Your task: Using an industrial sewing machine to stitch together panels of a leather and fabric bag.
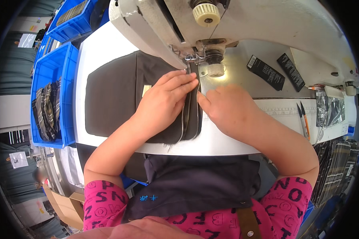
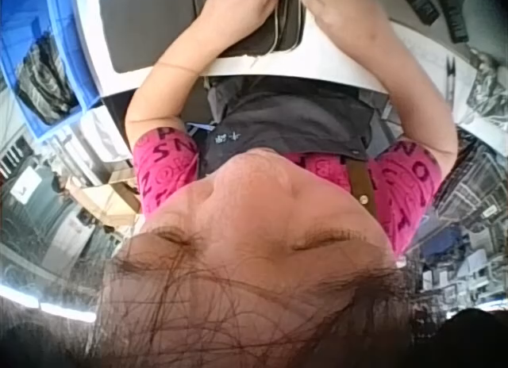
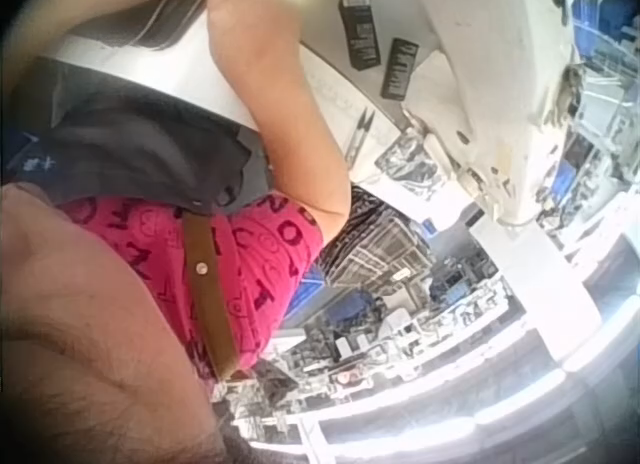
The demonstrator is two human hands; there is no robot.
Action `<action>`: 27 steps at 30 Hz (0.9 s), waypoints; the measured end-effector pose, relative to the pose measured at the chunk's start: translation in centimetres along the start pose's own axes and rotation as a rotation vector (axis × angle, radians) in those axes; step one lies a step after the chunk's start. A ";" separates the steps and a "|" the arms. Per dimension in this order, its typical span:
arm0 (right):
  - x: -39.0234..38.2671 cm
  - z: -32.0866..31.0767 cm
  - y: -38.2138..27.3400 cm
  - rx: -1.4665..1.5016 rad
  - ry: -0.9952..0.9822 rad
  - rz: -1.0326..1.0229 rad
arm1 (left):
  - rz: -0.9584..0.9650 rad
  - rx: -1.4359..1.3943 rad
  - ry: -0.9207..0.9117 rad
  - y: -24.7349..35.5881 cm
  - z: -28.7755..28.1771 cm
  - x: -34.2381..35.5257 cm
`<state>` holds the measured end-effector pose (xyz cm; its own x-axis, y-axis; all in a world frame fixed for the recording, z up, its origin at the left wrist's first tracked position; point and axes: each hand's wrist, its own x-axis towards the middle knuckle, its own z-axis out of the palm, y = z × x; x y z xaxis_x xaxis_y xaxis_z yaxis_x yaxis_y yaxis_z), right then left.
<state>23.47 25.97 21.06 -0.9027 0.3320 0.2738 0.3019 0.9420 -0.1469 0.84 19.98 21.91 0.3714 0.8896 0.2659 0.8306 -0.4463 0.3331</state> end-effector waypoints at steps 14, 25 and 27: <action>0.2 -0.6 0.1 0.031 -0.019 -0.030 | 0.036 0.051 -0.110 0.7 -2.1 -0.3; 0.5 -0.2 -0.1 0.024 0.018 0.000 | -0.024 -0.067 -0.039 -0.7 -1.3 -0.1; 0.5 -0.2 -0.2 0.018 0.018 0.003 | 0.021 -0.054 -0.057 -1.5 -1.3 0.2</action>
<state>23.02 25.99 21.45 -0.8962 0.3355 0.2904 0.2988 0.9401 -0.1643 -0.88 20.75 22.60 0.4125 0.8835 0.2221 0.7996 -0.4680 0.3763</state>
